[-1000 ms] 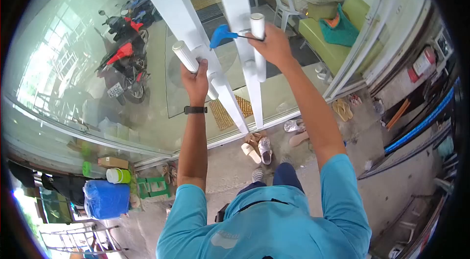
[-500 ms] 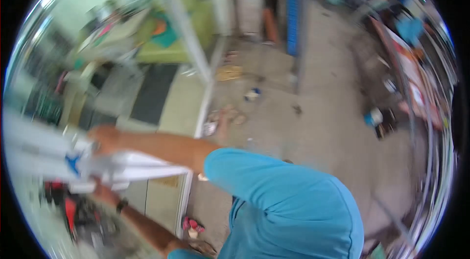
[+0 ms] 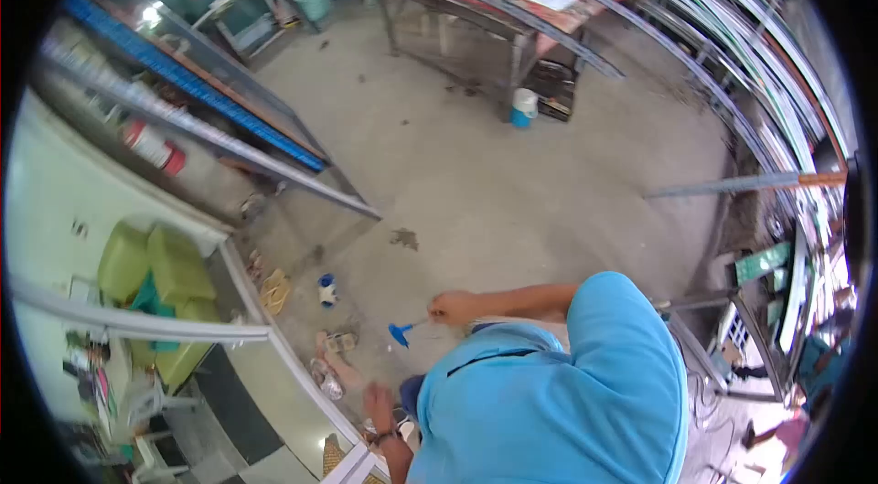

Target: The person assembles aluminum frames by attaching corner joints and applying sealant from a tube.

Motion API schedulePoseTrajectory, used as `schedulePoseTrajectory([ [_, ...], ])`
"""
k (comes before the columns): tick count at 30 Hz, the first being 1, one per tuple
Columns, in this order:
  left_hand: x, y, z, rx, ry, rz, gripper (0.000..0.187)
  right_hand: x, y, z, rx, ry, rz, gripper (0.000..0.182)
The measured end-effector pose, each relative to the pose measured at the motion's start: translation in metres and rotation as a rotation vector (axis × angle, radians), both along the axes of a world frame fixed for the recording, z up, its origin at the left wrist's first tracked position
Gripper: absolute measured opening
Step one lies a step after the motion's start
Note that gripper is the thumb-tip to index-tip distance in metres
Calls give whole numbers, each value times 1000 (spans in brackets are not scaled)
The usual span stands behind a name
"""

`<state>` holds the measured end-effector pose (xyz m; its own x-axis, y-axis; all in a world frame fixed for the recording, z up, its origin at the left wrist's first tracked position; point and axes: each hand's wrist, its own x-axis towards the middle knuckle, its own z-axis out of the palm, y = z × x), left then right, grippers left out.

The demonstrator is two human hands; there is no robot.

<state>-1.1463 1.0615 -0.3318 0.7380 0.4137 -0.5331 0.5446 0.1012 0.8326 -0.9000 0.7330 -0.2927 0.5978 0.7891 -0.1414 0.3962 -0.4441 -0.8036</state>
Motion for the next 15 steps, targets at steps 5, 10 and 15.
schedulePoseTrajectory([
  [5,241,-166,94,185,-425,-536,48,65,-101,80,60,-96,-200,28],
  [10,399,-244,126,-40,-307,-614,33,143,-171,77,215,-98,-468,28],
  [15,533,-320,109,-36,-166,-746,33,245,-250,58,156,-49,-609,32],
])
